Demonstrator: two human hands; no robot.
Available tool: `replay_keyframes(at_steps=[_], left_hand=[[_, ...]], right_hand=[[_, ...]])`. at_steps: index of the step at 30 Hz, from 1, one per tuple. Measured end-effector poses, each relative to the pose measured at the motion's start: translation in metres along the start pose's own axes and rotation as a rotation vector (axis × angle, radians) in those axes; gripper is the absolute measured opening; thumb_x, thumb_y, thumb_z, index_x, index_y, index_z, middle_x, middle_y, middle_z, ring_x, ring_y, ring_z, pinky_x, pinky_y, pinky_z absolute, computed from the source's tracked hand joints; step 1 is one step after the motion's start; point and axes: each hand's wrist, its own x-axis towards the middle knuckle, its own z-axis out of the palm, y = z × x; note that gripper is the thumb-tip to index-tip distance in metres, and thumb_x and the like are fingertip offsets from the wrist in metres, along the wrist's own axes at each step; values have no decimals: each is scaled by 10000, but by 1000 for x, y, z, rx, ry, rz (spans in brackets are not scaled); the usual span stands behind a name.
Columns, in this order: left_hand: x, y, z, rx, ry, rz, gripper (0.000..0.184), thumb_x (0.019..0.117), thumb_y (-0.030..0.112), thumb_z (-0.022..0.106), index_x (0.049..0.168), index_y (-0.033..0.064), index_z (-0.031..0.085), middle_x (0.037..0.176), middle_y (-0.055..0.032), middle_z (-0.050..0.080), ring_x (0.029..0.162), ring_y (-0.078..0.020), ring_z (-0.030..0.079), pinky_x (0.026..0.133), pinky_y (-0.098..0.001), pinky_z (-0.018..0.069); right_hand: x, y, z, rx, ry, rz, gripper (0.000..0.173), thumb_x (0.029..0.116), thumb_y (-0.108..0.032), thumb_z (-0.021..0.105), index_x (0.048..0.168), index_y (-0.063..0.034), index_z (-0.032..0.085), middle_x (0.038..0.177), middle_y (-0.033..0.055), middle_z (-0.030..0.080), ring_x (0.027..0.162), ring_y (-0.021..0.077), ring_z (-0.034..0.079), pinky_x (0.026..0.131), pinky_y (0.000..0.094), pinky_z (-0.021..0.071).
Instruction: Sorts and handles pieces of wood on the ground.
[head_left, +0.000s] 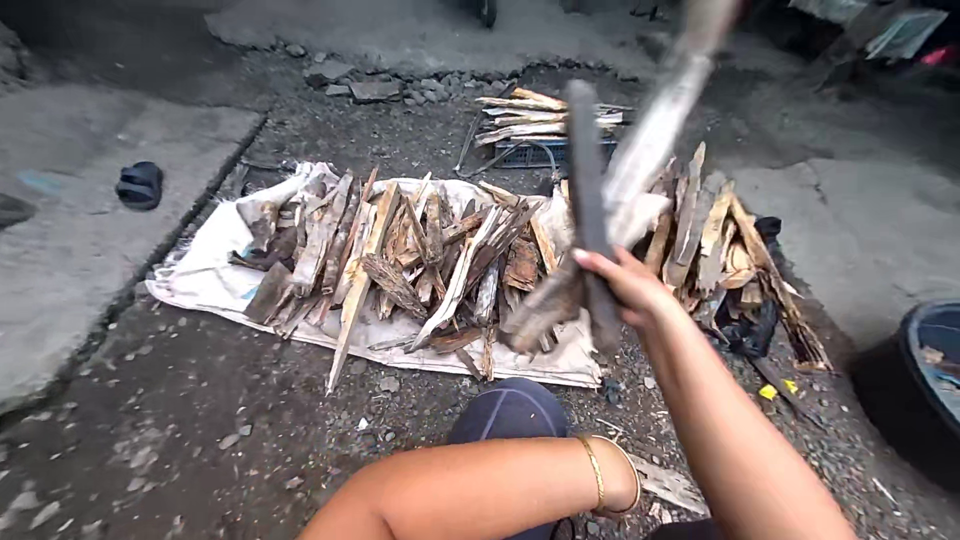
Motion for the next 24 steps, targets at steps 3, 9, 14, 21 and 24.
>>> replay_keyframes(at_steps=[3,9,14,21,24], left_hand=[[-1,-6,0,-47,26,-32,241,977,97,670,1110,-104,683,1185,-289,675,1132,-460,644,910,-657,498],[-2,-11,-8,-39,39,7,250,985,137,679,1071,-98,687,1140,-289,680,1084,-468,654,850,-665,513],[-1,-6,-14,-48,8,14,315,1029,205,645,1136,-90,678,1175,-289,674,1123,-470,647,901,-673,507],[38,9,-14,75,-189,-77,457,1071,348,565,1452,98,584,1337,-266,634,1250,-479,601,1004,-695,464],[56,17,-13,145,-256,-84,476,1077,362,551,1489,124,554,1369,-249,627,1270,-462,599,1034,-674,459]], right_hand=[[49,-34,60,93,-110,-33,889,1020,-472,611,1653,-173,64,1571,203,409,1287,340,579,962,535,557],[28,-60,50,-144,-186,-177,694,1047,-336,597,1627,-156,262,1595,161,408,1398,321,503,1032,560,515],[-27,23,-88,-506,-206,5,440,1062,-240,574,1478,-106,529,1441,123,589,1262,239,613,1014,484,529],[-181,258,-308,-507,509,531,525,1025,-188,650,1479,19,490,1287,299,642,1155,434,644,980,611,504],[-253,345,-324,-699,401,828,672,947,-193,739,1513,25,450,1371,365,568,1299,539,539,1087,717,394]])
